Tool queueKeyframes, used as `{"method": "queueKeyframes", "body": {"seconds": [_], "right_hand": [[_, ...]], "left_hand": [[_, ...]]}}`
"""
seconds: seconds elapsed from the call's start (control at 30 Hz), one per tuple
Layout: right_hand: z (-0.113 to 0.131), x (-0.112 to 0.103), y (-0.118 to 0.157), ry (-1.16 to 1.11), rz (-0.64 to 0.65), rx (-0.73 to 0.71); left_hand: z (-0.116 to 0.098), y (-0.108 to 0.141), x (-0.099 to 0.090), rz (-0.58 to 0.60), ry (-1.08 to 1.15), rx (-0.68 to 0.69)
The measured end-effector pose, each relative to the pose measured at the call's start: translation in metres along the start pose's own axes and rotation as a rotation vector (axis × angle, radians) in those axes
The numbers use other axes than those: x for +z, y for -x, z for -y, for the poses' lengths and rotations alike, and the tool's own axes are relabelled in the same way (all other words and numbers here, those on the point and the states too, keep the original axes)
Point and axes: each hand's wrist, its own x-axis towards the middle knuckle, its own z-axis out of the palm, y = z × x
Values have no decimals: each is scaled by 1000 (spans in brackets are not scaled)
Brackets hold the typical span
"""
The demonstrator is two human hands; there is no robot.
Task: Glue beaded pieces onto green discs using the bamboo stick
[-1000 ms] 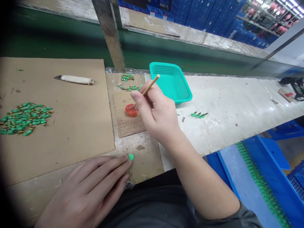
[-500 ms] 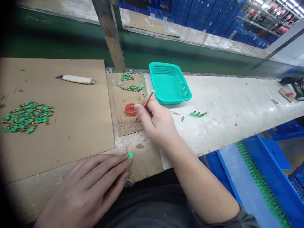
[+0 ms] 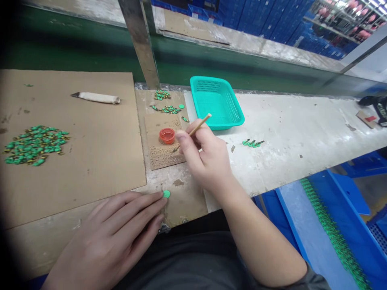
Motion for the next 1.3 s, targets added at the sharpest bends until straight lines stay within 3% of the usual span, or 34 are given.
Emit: {"method": "queueKeyframes", "body": {"seconds": [0.1,0.3,0.97,1.3], "right_hand": [[10,-3,29,-50,-34,4],[4,-4,72,-179,77,5],[4,-3,65,-140,147,-52],[2,-5,72,-180,102,8]], "left_hand": [[-1,0,-1,-2,17,-9],[-1,4,0,41,39,-24],[-2,2,0,52,31,-25],[-2,4,0,69,40,-28]]}}
